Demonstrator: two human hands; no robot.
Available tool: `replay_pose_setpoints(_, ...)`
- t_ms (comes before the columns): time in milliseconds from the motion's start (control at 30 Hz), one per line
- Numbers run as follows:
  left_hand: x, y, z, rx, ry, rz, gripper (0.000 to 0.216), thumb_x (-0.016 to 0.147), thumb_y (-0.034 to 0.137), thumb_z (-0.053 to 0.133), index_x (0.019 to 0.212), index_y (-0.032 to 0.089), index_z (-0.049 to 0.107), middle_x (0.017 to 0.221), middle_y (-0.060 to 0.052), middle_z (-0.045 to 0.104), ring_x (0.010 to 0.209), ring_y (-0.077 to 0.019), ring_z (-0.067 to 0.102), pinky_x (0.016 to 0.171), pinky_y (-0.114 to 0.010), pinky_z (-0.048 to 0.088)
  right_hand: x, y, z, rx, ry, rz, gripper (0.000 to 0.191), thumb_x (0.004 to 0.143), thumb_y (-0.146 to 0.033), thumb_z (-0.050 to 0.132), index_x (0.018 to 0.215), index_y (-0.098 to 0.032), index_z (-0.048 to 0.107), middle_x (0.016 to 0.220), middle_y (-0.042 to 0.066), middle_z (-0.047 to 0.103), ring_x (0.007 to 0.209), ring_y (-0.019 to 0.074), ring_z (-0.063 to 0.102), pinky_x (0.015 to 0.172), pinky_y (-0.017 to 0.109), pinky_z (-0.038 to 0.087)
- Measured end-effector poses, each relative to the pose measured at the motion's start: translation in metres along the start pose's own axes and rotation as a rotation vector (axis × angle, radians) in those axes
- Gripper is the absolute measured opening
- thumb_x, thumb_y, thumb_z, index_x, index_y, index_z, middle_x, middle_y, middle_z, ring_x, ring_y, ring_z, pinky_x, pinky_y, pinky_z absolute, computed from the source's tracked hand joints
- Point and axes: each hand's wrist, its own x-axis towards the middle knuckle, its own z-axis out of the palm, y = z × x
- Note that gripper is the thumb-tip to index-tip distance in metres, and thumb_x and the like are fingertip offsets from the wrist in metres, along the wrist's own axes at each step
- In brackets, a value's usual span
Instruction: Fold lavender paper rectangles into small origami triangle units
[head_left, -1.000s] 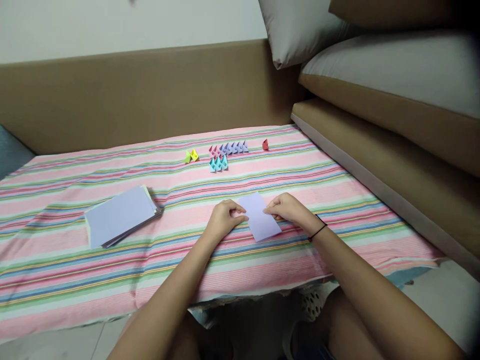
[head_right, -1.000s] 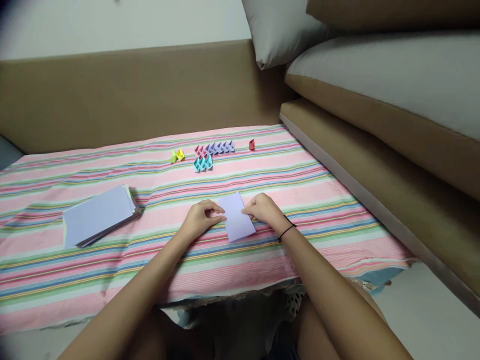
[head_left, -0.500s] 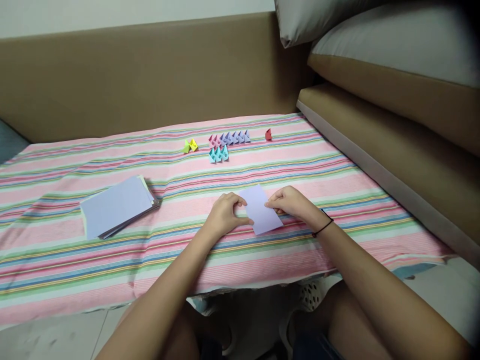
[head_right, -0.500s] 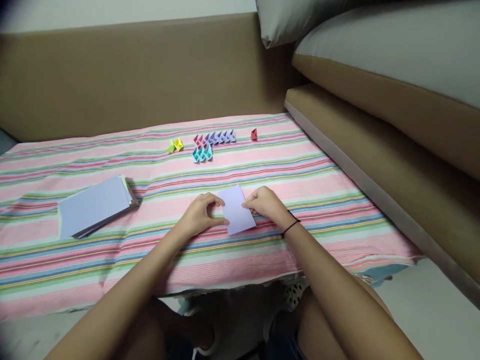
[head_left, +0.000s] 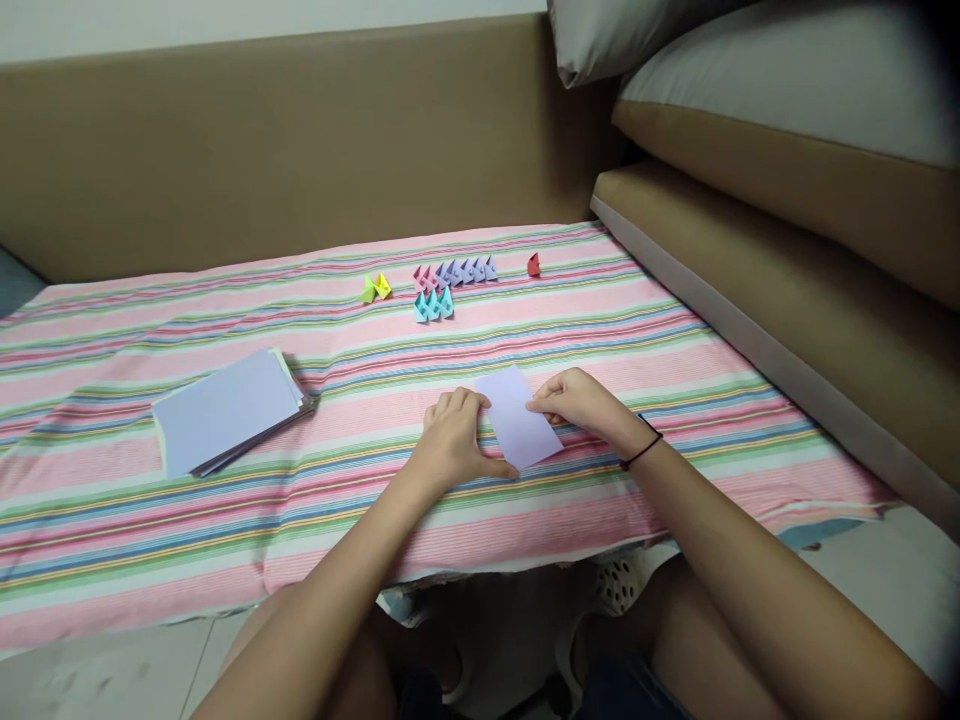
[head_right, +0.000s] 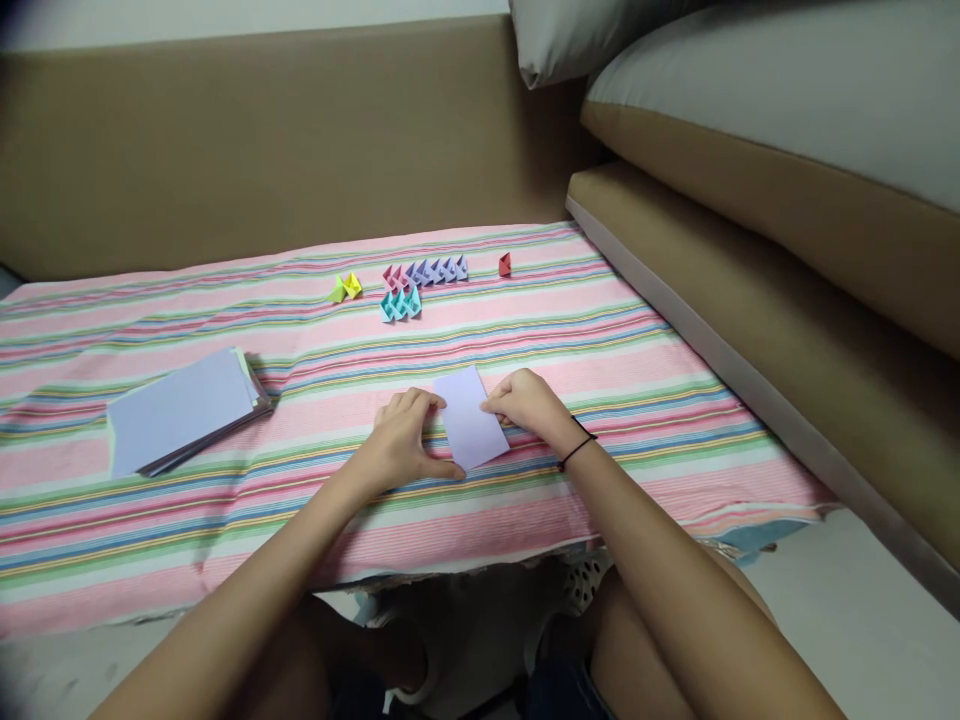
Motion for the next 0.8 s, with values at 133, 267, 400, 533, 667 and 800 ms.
replay_pose_setpoints(133,-0.006,-0.001,-0.002,-0.045,-0.005,0.044,0.085,0.048,0.058,0.079,0.119,0.019,0.053,0.116,-0.010,0.054,0.110,-0.0322,0.048,0.091,-0.047,0.041,0.000,0.001,0.000,-0.011,-0.014,-0.012,0.023,0.058,-0.030,0.065,0.045,-0.016,0.054,0.042,-0.003,0.047,0.043,0.0086,0.040,0.043,0.023,0.030)
replay_pose_setpoints(267,-0.012,0.001,0.002,-0.097,0.074,0.071,0.038,0.082,0.045,0.060,0.109,0.018,0.065,0.111,-0.011,0.059,0.103,-0.0242,0.057,0.091,-0.037,0.045,0.002,0.004,0.000,-0.031,-0.026,-0.041,0.028,0.059,-0.033,0.065,0.042,-0.016,0.050,0.042,-0.003,0.045,0.043,0.0086,0.039,0.044,0.024,0.028)
replay_pose_setpoints(400,-0.017,0.013,0.014,0.138,0.197,0.049,0.026,0.090,0.031,0.050,0.099,0.015,0.069,0.110,-0.013,0.062,0.101,-0.0250,0.058,0.091,-0.037,0.045,0.007,0.011,0.000,-0.048,-0.035,-0.072,0.027,0.061,-0.035,0.064,0.045,-0.016,0.053,0.042,-0.003,0.044,0.043,0.0088,0.038,0.045,0.024,0.028)
replay_pose_setpoints(533,-0.019,0.023,0.016,0.283,0.191,0.008,0.024,0.084,0.031,0.059,0.101,0.016,0.068,0.106,-0.011,0.062,0.101,-0.0271,0.055,0.086,-0.039,0.045,0.010,0.015,0.000,-0.059,-0.036,-0.086,0.028,0.062,-0.036,0.064,0.045,-0.016,0.053,0.041,-0.004,0.043,0.042,0.0088,0.037,0.044,0.024,0.027)
replay_pose_setpoints(667,-0.017,0.025,0.009,0.327,0.140,-0.072,0.032,0.081,0.039,0.063,0.106,0.020,0.066,0.101,-0.010,0.059,0.099,-0.0285,0.052,0.081,-0.041,0.043,0.010,0.017,0.000,-0.065,-0.033,-0.086,0.028,0.062,-0.037,0.064,0.045,-0.017,0.053,0.042,-0.002,0.046,0.043,0.0096,0.040,0.045,0.024,0.029)
replay_pose_setpoints(800,-0.010,0.021,0.002,0.304,0.054,-0.118,0.041,0.079,0.045,0.061,0.113,0.022,0.063,0.102,-0.010,0.058,0.098,-0.0289,0.051,0.080,-0.041,0.042,0.010,0.016,0.000,-0.072,-0.024,-0.077,0.026,0.061,-0.035,0.064,0.045,-0.017,0.054,0.042,-0.002,0.048,0.043,0.0102,0.042,0.045,0.024,0.031)
